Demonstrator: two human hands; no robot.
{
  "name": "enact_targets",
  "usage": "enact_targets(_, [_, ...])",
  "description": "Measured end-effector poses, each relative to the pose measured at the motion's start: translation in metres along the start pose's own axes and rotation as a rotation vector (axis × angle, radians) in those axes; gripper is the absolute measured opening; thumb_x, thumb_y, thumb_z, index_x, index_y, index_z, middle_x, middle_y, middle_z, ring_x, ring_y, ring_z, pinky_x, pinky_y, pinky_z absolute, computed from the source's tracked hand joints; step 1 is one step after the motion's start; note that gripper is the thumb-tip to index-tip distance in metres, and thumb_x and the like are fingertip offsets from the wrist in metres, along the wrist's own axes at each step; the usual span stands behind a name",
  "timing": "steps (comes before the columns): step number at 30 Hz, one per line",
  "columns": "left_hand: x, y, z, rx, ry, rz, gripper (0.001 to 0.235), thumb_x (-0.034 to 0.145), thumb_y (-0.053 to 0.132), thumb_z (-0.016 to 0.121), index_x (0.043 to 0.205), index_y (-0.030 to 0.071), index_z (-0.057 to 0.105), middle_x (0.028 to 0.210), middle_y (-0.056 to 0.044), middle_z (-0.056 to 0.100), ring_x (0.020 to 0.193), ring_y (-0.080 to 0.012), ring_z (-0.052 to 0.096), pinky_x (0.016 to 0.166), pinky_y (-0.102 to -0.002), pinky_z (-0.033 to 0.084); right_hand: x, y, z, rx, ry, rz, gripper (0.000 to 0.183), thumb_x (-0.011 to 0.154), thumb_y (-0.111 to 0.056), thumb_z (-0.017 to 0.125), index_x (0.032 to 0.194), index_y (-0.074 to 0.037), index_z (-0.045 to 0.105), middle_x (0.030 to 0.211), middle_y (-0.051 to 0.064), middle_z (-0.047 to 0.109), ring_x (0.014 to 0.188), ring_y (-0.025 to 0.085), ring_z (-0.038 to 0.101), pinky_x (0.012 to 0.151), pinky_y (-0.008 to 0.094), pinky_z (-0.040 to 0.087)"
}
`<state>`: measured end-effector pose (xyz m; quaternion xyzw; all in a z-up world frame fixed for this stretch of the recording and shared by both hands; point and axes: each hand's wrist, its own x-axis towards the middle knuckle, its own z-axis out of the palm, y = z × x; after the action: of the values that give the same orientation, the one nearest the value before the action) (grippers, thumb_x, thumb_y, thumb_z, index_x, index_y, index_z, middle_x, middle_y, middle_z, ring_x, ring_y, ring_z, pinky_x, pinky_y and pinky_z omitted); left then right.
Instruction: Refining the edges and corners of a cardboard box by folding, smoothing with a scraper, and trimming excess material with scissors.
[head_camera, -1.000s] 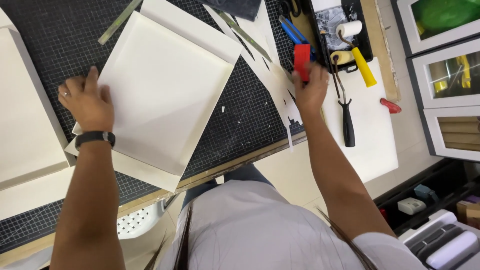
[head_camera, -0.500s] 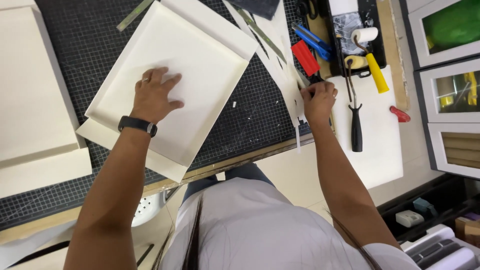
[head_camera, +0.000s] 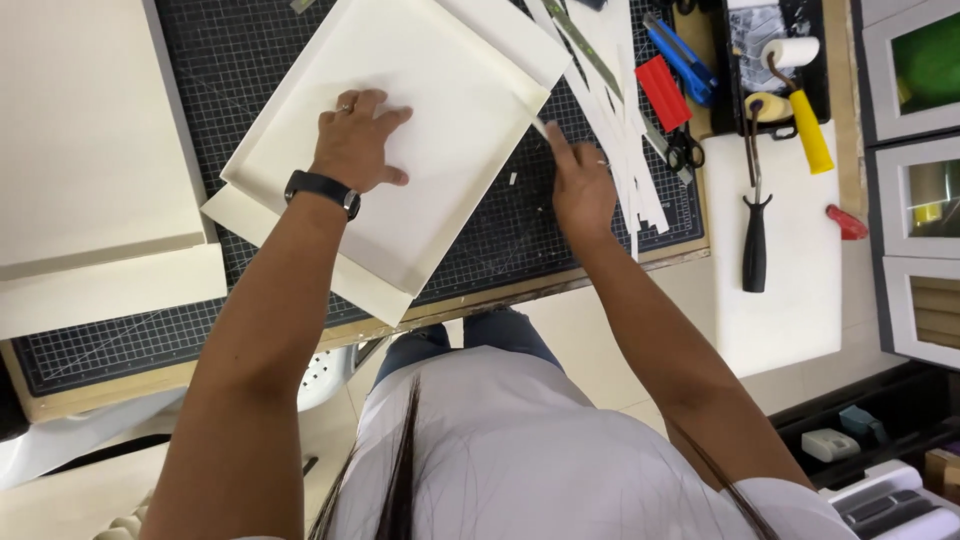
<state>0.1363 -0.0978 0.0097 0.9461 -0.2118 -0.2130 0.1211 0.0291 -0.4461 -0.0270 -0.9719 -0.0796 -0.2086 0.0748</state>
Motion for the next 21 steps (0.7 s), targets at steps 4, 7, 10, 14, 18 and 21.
enact_targets(4, [0.004,-0.004,0.008,0.03,0.037,0.022,0.097,0.07,0.05,0.088,0.154,0.029,0.045,0.157,-0.009,0.034,0.143,-0.038,0.025,0.107,-0.058,0.035,-0.048,-0.072,-0.02,-0.25,0.028,0.0,0.068,0.103,0.009,0.06,0.158,-0.027,0.042,0.092,0.007,0.063,0.054,0.007,0.041,0.034,0.02,0.029])
enact_targets(7, [0.004,-0.004,0.007,0.04,0.031,0.016,0.097,0.07,0.051,0.087,0.155,0.03,0.045,0.158,-0.008,0.033,0.144,-0.0376,0.024,0.108,-0.057,0.035,-0.102,-0.133,-0.061,0.129,-0.359,-0.104,0.056,0.106,-0.003,0.039,0.156,-0.027,0.041,0.085,0.011,0.056,0.055,0.02,0.047,0.036,0.032,0.033])
enact_targets(10, [0.0,-0.001,0.005,0.015,0.006,0.024,0.097,0.072,0.049,0.087,0.156,0.028,0.043,0.16,-0.011,0.03,0.146,-0.0385,0.02,0.111,-0.058,0.031,-0.115,-0.13,-0.064,0.431,-0.671,-0.337,0.088,0.087,0.008,0.058,0.161,-0.032,0.03,0.107,0.015,0.058,0.076,0.032,0.057,0.045,0.046,0.044])
enact_targets(14, [0.002,-0.003,0.003,0.022,0.023,0.011,0.096,0.075,0.048,0.085,0.158,0.026,0.04,0.163,-0.014,0.028,0.147,-0.0398,0.02,0.112,-0.058,0.03,-0.093,-0.098,-0.043,0.32,-0.305,-0.258,0.089,0.097,0.002,0.068,0.163,-0.04,0.026,0.109,0.018,0.057,0.085,0.033,0.058,0.056,0.04,0.049])
enact_targets(18, [0.003,-0.002,0.01,0.045,0.02,-0.002,0.096,0.074,0.049,0.085,0.157,0.028,0.04,0.163,-0.011,0.028,0.147,-0.038,0.021,0.112,-0.057,0.032,-0.046,-0.059,-0.033,0.22,-0.096,-0.349,0.058,0.104,0.007,0.067,0.152,-0.023,0.052,0.075,0.005,0.058,0.053,0.017,0.053,0.04,0.028,0.043])
enact_targets(21, [0.002,0.0,0.007,0.023,0.017,-0.005,0.096,0.075,0.046,0.085,0.157,0.026,0.04,0.163,-0.012,0.028,0.148,-0.0383,0.02,0.113,-0.058,0.031,0.002,0.002,0.004,-0.008,0.118,-0.197,0.069,0.103,0.013,0.062,0.158,-0.023,0.041,0.098,0.01,0.059,0.082,0.025,0.057,0.059,0.031,0.05])
